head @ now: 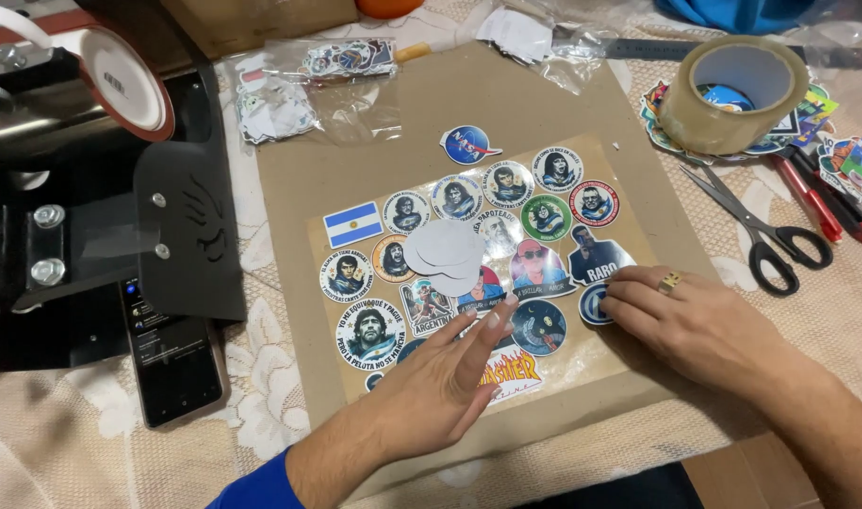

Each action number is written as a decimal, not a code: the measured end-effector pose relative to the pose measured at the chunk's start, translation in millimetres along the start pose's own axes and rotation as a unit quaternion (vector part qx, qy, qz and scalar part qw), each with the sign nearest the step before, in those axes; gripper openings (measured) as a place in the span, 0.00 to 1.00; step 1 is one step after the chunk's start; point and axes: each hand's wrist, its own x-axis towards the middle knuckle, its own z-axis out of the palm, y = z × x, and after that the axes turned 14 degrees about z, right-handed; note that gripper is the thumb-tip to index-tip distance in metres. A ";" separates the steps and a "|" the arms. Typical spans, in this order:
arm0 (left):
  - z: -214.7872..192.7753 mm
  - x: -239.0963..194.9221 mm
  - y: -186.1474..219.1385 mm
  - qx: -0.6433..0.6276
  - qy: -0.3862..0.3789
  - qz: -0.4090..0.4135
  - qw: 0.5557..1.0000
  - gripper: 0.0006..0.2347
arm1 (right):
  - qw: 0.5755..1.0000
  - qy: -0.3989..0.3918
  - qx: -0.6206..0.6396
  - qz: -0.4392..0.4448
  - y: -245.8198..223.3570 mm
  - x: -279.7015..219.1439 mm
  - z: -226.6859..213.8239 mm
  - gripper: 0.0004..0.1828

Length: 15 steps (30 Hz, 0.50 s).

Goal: Arranging various stickers on a cardboard sheet and applying transfer tape, using scissors for trimming.

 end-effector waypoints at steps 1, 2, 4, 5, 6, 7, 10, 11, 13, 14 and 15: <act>-0.3 0.5 1.7 -0.001 0.000 0.000 1.000 0.44 | 1.000 -0.001 0.001 0.000 0.7 1.0 -0.4 0.15; -1.4 1.5 2.4 -0.001 -0.004 -0.002 1.000 0.43 | 0.999 0.002 -0.019 -0.037 2.3 3.2 -0.9 0.16; -1.8 2.1 3.1 -0.002 -0.007 -0.005 1.000 0.43 | 0.997 0.004 -0.037 -0.074 3.1 8.4 -3.3 0.17; -1.2 1.8 3.1 0.001 -0.005 -0.003 1.000 0.43 | 0.997 0.002 -0.035 -0.069 2.2 11.4 -5.4 0.17; -1.4 1.9 2.1 0.005 -0.003 0.000 1.000 0.43 | 0.997 0.001 -0.035 -0.065 2.4 15.8 -7.7 0.18; -1.4 1.9 1.5 0.006 -0.002 0.000 1.000 0.43 | 0.997 0.002 -0.035 -0.066 2.1 18.9 -9.6 0.18; 0.5 0.6 0.6 0.008 0.004 0.006 1.000 0.44 | 0.999 -0.047 0.024 0.014 -0.1 24.9 -15.8 0.15; 1.5 -0.2 -0.1 0.005 0.006 0.007 1.000 0.44 | 0.996 -0.063 0.032 0.046 -0.6 26.4 -18.3 0.14; 0.1 -0.1 1.3 0.002 0.009 0.006 1.000 0.44 | 0.993 -0.080 0.040 0.076 -1.5 29.4 -25.0 0.13; -2.0 1.7 3.6 0.010 0.006 0.010 1.000 0.45 | 0.993 -0.062 0.078 0.069 -1.5 29.6 -29.8 0.12; -4.3 4.5 6.1 0.017 0.003 0.013 1.000 0.46 | 0.990 -0.044 0.115 0.063 -0.8 29.7 -35.3 0.11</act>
